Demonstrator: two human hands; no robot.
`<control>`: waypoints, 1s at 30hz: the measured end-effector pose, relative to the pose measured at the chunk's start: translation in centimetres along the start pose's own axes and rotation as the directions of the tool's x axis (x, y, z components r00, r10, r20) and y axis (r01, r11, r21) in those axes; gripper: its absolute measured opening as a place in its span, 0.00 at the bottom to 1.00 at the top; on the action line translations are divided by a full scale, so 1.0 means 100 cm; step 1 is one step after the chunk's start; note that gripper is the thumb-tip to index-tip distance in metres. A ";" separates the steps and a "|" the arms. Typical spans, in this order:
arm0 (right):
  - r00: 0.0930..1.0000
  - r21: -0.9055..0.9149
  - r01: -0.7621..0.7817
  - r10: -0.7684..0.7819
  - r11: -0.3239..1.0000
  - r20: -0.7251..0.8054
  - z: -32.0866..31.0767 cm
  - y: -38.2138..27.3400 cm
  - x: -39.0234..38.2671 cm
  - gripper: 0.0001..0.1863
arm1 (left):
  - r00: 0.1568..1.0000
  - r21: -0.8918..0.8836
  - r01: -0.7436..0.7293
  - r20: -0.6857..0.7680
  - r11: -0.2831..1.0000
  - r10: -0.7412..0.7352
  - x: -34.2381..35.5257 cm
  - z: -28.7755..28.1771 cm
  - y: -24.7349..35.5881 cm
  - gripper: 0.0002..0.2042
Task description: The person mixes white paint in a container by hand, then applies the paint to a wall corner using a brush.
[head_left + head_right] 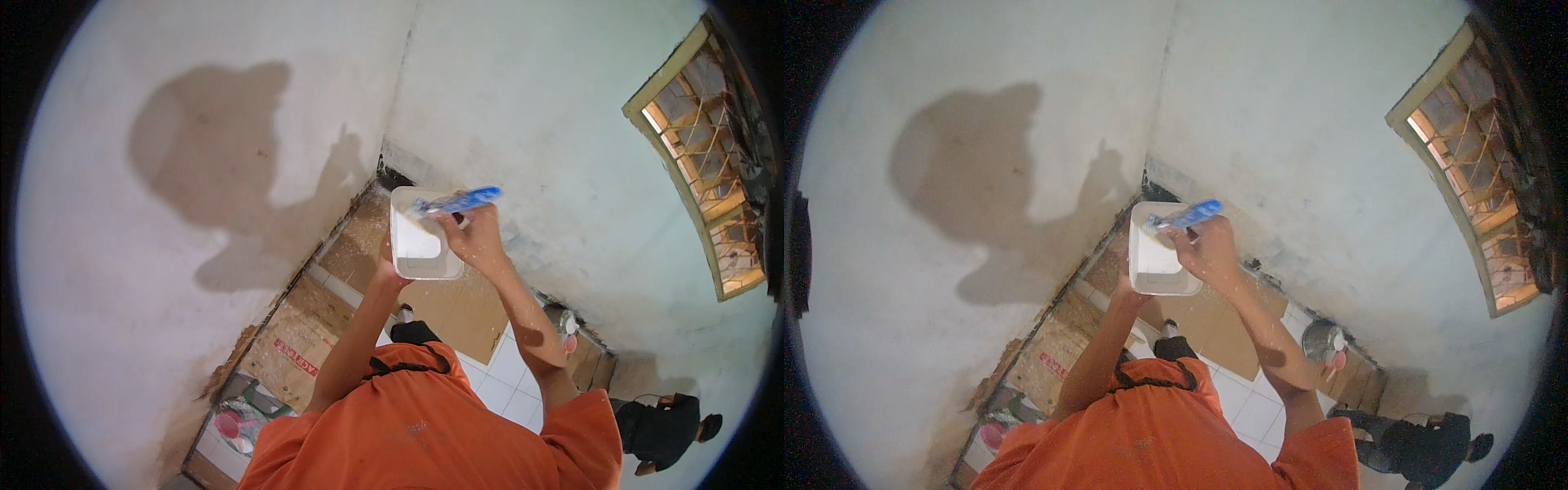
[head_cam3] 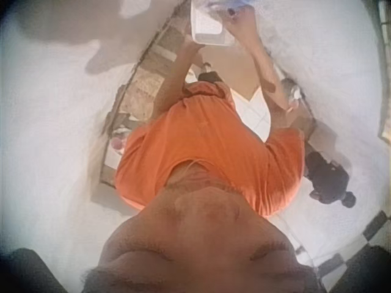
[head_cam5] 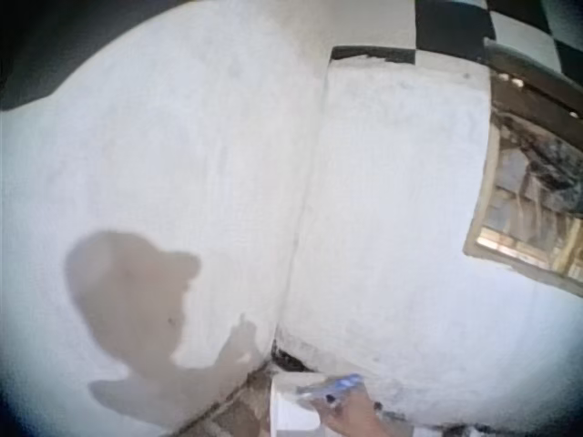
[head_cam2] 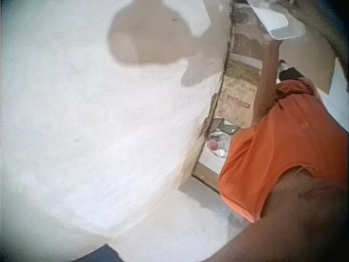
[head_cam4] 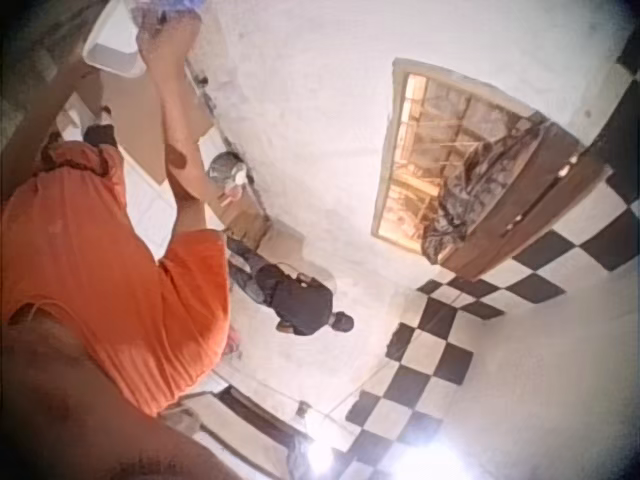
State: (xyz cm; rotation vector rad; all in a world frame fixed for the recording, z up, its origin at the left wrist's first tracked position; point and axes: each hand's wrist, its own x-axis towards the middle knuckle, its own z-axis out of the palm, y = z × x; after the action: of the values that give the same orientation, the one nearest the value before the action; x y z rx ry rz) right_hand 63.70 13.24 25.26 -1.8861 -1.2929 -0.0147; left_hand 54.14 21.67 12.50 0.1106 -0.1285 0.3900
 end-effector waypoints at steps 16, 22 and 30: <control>0.997 -0.072 -0.046 0.050 0.996 0.051 -0.012 0.040 0.053 0.06 | 0.996 0.072 -0.074 -0.036 0.995 0.077 0.065 -0.004 -0.010 0.27; 0.958 -0.282 -0.045 0.121 0.958 0.258 -0.019 0.079 0.076 0.05 | 0.999 -0.038 0.036 0.000 0.999 -0.036 0.117 -0.077 -0.004 0.26; 1.000 -0.067 0.020 -0.020 0.998 -0.003 -0.027 0.117 0.081 0.09 | 0.976 0.063 0.083 -0.209 0.995 -0.068 0.151 -0.086 -0.017 0.23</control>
State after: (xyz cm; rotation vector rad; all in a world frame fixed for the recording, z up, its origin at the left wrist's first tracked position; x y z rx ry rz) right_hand 77.76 16.26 23.32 -1.9287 -1.3234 -0.0721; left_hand 69.49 26.84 6.12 0.1446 0.0948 0.3282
